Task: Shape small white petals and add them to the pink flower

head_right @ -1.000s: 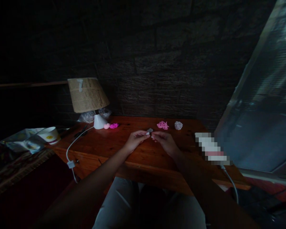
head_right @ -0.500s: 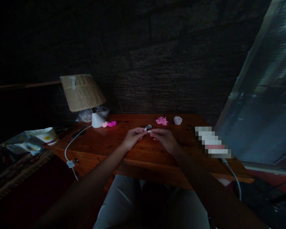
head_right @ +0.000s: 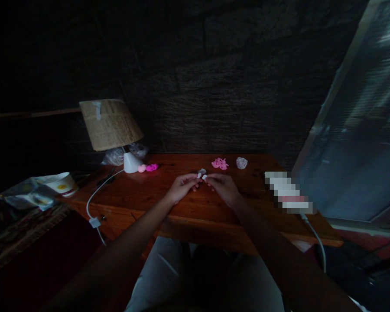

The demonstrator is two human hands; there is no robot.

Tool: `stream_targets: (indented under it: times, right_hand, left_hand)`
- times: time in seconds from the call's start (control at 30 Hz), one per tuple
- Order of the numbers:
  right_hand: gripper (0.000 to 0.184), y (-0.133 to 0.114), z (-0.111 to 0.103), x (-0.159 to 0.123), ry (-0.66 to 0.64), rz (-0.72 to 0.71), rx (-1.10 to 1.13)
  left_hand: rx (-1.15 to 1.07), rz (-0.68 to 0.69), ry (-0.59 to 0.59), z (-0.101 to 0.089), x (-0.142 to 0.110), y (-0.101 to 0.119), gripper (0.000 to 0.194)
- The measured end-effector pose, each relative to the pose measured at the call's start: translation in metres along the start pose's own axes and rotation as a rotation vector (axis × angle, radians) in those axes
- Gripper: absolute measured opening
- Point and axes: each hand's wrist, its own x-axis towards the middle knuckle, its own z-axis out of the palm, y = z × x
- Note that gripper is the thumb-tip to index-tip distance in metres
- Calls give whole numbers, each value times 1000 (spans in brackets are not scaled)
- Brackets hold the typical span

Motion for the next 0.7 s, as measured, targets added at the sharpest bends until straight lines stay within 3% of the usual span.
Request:
stream_targets:
  times: [0.3,0.7]
  right_hand:
    - [30,4,-1,1,-9,5,-8]
    - [35,6,0,2,-13,16,-8]
  left_hand:
    - [57,40,-20,-4,0,-6,45]
    - [40,18,12,-4,1,-5,40]
